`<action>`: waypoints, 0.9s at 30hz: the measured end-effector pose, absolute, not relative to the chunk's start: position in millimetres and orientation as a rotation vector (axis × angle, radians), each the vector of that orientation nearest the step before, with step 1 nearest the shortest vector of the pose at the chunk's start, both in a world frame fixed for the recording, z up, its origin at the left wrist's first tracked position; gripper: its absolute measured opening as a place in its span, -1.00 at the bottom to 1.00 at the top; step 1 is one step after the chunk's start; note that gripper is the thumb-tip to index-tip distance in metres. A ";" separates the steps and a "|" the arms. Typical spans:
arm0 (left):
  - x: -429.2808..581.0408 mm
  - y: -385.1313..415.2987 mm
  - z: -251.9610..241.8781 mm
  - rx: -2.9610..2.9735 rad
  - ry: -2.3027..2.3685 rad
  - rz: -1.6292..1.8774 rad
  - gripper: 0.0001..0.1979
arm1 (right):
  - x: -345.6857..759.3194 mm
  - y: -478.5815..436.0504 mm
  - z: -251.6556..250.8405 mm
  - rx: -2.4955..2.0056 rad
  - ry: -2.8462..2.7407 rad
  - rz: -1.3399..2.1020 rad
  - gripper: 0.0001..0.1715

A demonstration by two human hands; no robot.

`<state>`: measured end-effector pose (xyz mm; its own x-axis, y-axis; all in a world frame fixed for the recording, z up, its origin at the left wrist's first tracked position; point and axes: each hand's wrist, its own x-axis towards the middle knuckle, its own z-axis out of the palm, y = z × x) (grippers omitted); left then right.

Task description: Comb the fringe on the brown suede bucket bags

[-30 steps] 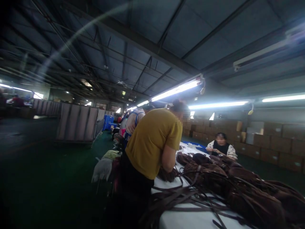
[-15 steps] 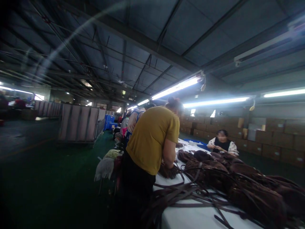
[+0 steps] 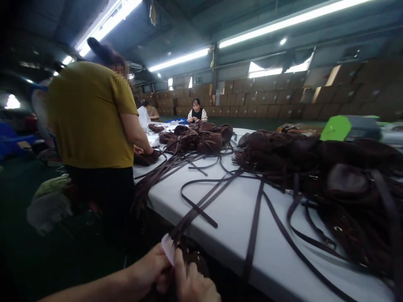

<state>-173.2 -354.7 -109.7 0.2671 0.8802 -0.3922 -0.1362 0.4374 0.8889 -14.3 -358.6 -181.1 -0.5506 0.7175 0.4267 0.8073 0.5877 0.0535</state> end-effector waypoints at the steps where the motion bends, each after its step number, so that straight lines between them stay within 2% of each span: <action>1: -172.1 -357.0 -106.9 0.826 1.054 0.796 -0.72 | -17.2 -356.6 -182.4 -1.241 -2.481 -0.406 -0.32; 5: -172.8 -363.0 -106.6 0.744 0.988 0.722 -0.58 | -11.7 -340.9 -183.0 -1.325 -2.614 -0.519 -0.33; 10: -168.9 -368.0 -117.5 0.821 1.153 0.616 -0.52 | -1.3 -326.5 -168.4 -1.355 -2.712 -0.498 -0.41; 14: -171.5 -374.6 -110.0 1.290 1.261 0.636 -0.70 | -3.5 -328.2 -158.7 -1.336 -2.719 -0.377 -0.38; 17: -176.3 -376.8 -108.5 1.747 1.283 0.498 -0.85 | -14.7 -333.0 -167.0 -1.373 -2.734 -0.153 -0.39; 19: -176.1 -374.8 -117.0 1.834 1.254 0.431 -0.89 | -23.0 -335.3 -178.2 -1.482 -2.696 -0.006 -0.38; 21: -172.6 -370.2 -129.9 1.659 1.288 0.457 -0.81 | -27.1 -336.4 -189.1 -1.542 -2.616 0.021 -0.34; 23: -167.8 -365.6 -138.7 1.350 1.356 0.504 -0.65 | -24.7 -336.9 -194.9 -1.512 -2.514 -0.053 -0.31; 25: -165.8 -363.8 -136.9 1.157 1.349 0.551 -0.52 | -16.3 -337.7 -193.2 -1.470 -2.394 -0.132 -0.34; 27: -171.5 -365.8 -124.7 1.143 1.251 0.599 -0.49 | -2.4 -339.0 -185.3 -1.459 -2.287 -0.179 -0.37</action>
